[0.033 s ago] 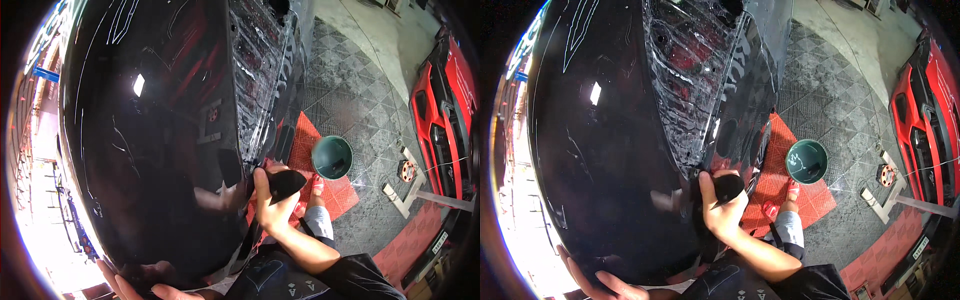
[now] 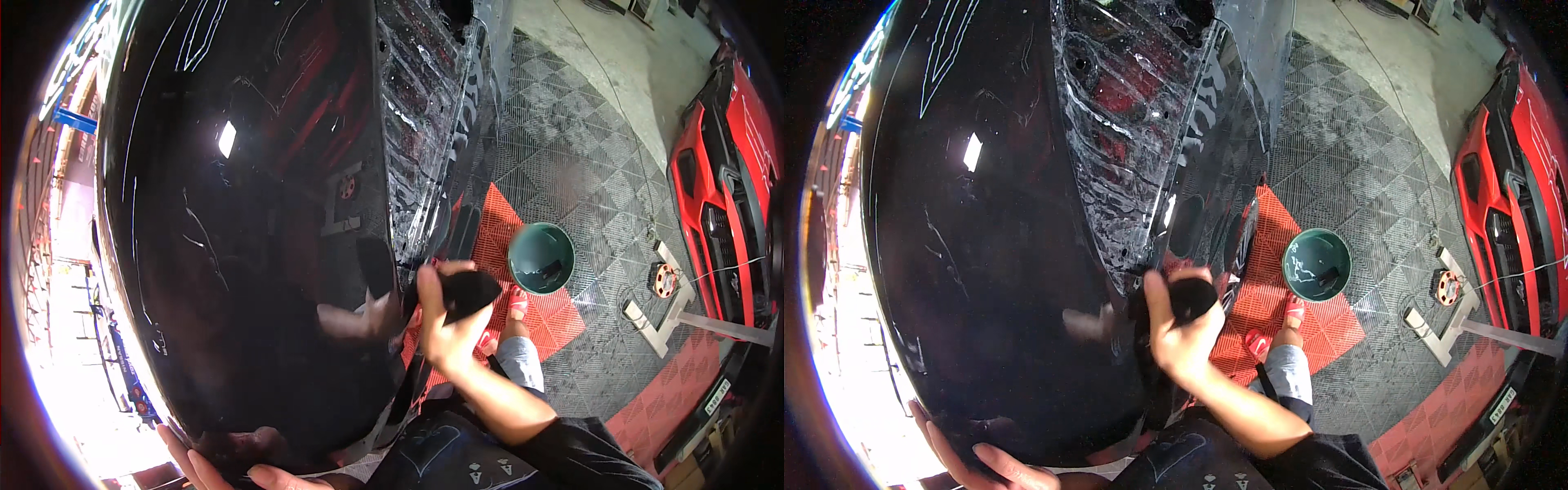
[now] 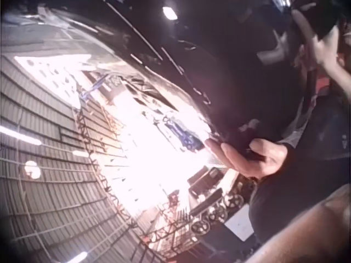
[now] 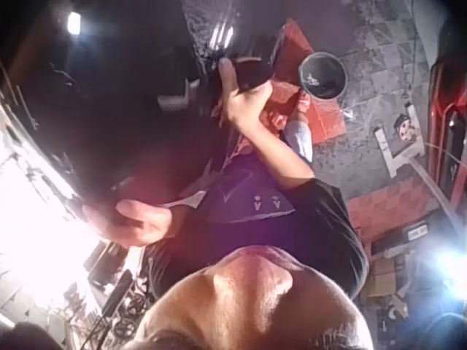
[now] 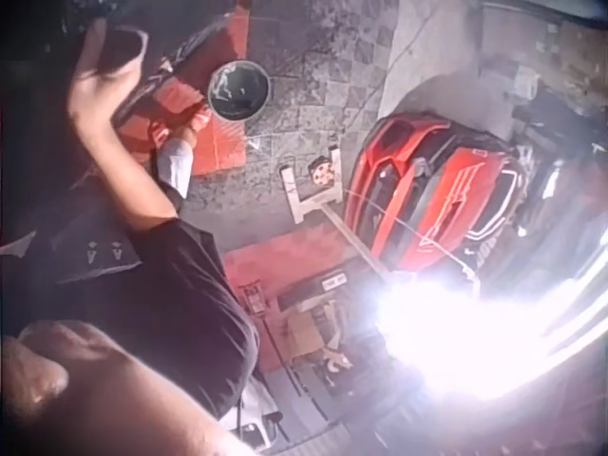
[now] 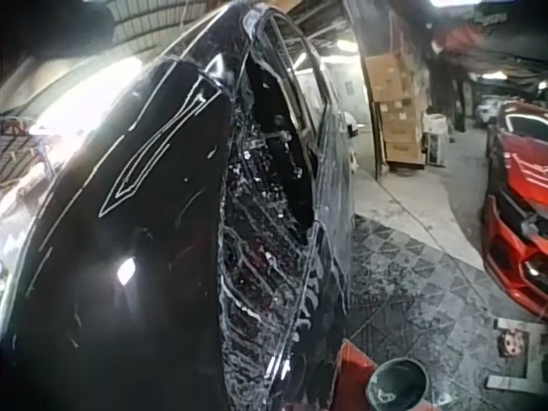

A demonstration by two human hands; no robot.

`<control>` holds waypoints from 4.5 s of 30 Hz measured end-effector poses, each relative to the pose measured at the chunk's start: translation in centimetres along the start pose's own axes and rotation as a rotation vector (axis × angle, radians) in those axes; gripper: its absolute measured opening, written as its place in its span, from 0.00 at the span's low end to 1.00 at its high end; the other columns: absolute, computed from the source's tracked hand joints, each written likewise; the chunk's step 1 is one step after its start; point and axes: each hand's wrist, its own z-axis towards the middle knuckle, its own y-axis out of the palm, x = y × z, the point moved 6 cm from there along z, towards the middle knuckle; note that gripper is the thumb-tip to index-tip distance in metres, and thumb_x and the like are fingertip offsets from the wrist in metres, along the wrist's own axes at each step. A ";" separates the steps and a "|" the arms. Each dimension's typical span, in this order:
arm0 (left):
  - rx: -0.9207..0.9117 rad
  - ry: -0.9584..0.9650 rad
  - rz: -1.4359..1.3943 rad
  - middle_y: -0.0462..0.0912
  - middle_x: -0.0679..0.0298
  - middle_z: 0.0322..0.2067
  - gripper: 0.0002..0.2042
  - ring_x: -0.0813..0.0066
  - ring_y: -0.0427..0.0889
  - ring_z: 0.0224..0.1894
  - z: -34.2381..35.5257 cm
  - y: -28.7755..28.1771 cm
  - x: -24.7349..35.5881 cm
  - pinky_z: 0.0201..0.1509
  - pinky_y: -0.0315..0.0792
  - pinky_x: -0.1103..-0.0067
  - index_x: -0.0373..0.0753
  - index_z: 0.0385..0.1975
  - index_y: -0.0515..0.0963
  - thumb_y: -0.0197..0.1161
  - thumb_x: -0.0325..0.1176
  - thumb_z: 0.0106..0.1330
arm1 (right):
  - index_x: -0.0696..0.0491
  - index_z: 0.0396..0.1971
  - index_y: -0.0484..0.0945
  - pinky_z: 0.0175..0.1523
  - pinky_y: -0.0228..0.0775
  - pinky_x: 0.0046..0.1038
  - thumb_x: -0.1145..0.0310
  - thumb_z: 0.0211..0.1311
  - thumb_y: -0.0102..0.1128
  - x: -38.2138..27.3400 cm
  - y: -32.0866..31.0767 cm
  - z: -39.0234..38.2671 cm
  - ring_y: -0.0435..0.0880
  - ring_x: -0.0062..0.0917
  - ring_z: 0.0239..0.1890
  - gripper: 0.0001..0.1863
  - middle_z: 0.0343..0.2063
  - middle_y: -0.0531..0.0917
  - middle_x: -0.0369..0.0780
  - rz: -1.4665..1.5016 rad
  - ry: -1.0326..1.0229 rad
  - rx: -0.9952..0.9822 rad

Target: Sanding the surface of a black car using a sanding block and water.

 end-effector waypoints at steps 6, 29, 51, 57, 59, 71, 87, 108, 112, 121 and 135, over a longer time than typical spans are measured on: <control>-0.018 0.004 0.050 0.79 0.39 0.59 0.24 0.42 0.78 0.61 -0.4 -0.2 -0.9 0.65 0.69 0.56 0.27 0.58 0.77 0.56 0.43 0.76 | 0.55 0.27 0.79 0.36 0.65 0.23 0.69 0.68 0.68 1.3 1.8 2.6 0.73 0.15 0.29 0.10 0.25 0.78 0.30 -0.081 0.122 -0.036; -0.026 0.006 -0.083 0.74 0.36 0.62 0.23 0.40 0.74 0.65 0.7 0.4 0.3 0.70 0.65 0.52 0.27 0.62 0.73 0.53 0.30 0.69 | 0.58 0.31 0.81 0.38 0.69 0.21 0.64 0.68 0.69 3.0 2.1 9.9 0.75 0.15 0.28 0.13 0.26 0.82 0.30 0.004 0.085 0.070; -0.117 0.033 -0.008 0.74 0.37 0.62 0.20 0.40 0.74 0.66 0.8 0.4 0.6 0.70 0.66 0.52 0.26 0.61 0.73 0.52 0.31 0.73 | 0.62 0.51 0.80 0.56 0.73 0.31 0.64 0.68 0.69 3.5 3.6 15.0 0.85 0.29 0.44 0.20 0.43 0.88 0.44 0.088 0.035 0.096; -0.068 0.004 -0.010 0.74 0.36 0.62 0.20 0.40 0.74 0.66 0.7 0.1 0.5 0.70 0.66 0.52 0.26 0.60 0.73 0.53 0.31 0.74 | 0.61 0.50 0.80 0.54 0.74 0.29 0.66 0.69 0.67 2.6 3.9 16.0 0.85 0.26 0.43 0.17 0.42 0.88 0.41 0.025 0.053 0.036; -0.046 -0.006 -0.058 0.74 0.36 0.62 0.20 0.40 0.74 0.66 0.8 0.1 0.9 0.70 0.66 0.52 0.26 0.60 0.73 0.53 0.31 0.74 | 0.61 0.48 0.80 0.54 0.74 0.29 0.65 0.69 0.67 2.5 3.7 18.6 0.84 0.25 0.43 0.16 0.42 0.88 0.41 0.189 0.062 0.039; -0.009 0.010 -0.054 0.76 0.37 0.61 0.21 0.40 0.76 0.64 0.4 0.4 0.4 0.69 0.67 0.52 0.28 0.61 0.74 0.53 0.32 0.72 | 0.61 0.47 0.81 0.53 0.75 0.30 0.64 0.69 0.67 3.5 4.2 15.9 0.85 0.26 0.41 0.16 0.38 0.88 0.42 -0.027 0.057 0.059; -0.003 0.041 -0.072 0.76 0.38 0.61 0.20 0.40 0.76 0.64 0.5 0.3 0.6 0.68 0.67 0.52 0.29 0.62 0.73 0.52 0.33 0.75 | 0.58 0.31 0.80 0.40 0.70 0.27 0.59 0.69 0.68 2.3 5.1 25.4 0.73 0.17 0.29 0.17 0.26 0.82 0.33 0.161 -0.015 0.090; -0.110 0.008 -0.050 0.69 0.35 0.65 0.21 0.37 0.70 0.68 0.2 0.2 0.3 0.71 0.65 0.49 0.27 0.66 0.67 0.49 0.29 0.76 | 0.63 0.44 0.82 0.52 0.74 0.30 0.65 0.66 0.69 3.7 5.9 26.3 0.83 0.23 0.40 0.16 0.37 0.88 0.44 0.075 -0.020 0.083; -0.100 0.020 -0.065 0.69 0.34 0.64 0.21 0.36 0.71 0.66 0.1 0.0 0.1 0.70 0.66 0.48 0.27 0.65 0.67 0.49 0.29 0.76 | 0.63 0.48 0.82 0.58 0.72 0.29 0.65 0.68 0.67 4.0 6.0 27.9 0.84 0.26 0.47 0.17 0.43 0.88 0.45 0.046 -0.041 0.058; -0.126 0.106 0.006 0.72 0.30 0.60 0.20 0.33 0.74 0.63 0.2 -0.1 -0.2 0.67 0.69 0.49 0.24 0.63 0.67 0.51 0.29 0.76 | 0.64 0.49 0.82 0.55 0.73 0.28 0.65 0.67 0.68 3.2 6.6 30.6 0.84 0.24 0.45 0.19 0.43 0.89 0.43 0.094 0.069 0.035; -0.189 0.188 0.065 0.73 0.30 0.59 0.20 0.33 0.76 0.60 0.7 -0.4 0.2 0.66 0.70 0.49 0.24 0.61 0.67 0.53 0.31 0.75 | 0.63 0.45 0.83 0.51 0.73 0.26 0.65 0.68 0.68 5.5 6.0 30.4 0.82 0.20 0.40 0.16 0.39 0.88 0.40 0.249 -0.067 0.040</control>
